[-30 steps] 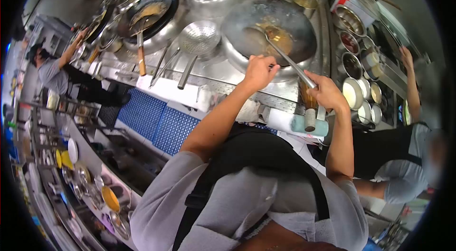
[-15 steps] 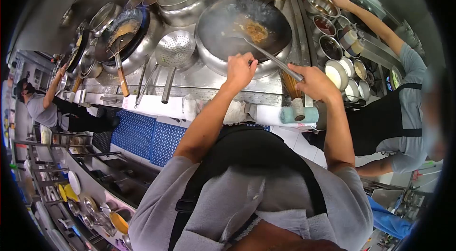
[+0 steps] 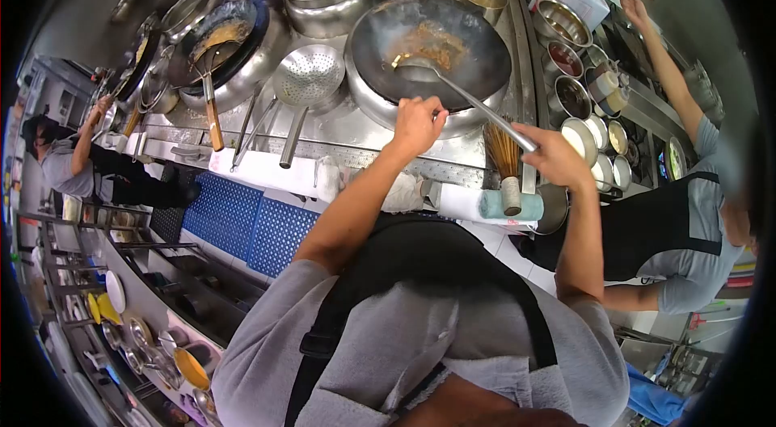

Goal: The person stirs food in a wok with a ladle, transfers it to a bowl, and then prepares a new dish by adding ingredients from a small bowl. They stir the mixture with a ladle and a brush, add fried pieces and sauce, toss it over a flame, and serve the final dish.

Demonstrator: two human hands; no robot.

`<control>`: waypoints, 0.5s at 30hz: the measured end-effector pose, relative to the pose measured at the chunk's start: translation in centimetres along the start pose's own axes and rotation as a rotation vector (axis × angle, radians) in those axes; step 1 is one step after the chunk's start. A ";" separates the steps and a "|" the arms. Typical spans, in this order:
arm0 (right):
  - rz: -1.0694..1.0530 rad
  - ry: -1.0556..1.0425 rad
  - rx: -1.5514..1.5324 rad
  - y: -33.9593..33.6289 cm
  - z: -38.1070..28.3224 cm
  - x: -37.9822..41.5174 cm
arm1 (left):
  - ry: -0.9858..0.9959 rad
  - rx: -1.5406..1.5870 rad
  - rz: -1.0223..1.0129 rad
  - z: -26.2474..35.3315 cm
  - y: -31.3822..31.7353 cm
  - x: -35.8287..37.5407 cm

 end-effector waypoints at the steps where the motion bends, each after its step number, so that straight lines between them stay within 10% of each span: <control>1: 0.021 0.052 0.020 0.7 -0.1 -0.5 | 0.001 -0.012 0.006 0.1 0.2 1.1; 9: -0.035 0.122 0.091 -1.0 -1.8 -0.5 | 0.092 0.033 -0.036 6.5 -5.7 2.5; 15: 0.115 -0.036 0.112 1.7 0.9 -2.9 | 0.027 0.000 0.059 0.2 0.4 0.4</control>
Point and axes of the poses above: each hand's wrist, its own x-axis away from the middle knuckle, its own y-axis out of the palm, z = x × y, the point moved 7 cm from there along -x, towards the middle knuckle, and after that the axes turned 11 degrees about z, right-handed, at the moved point
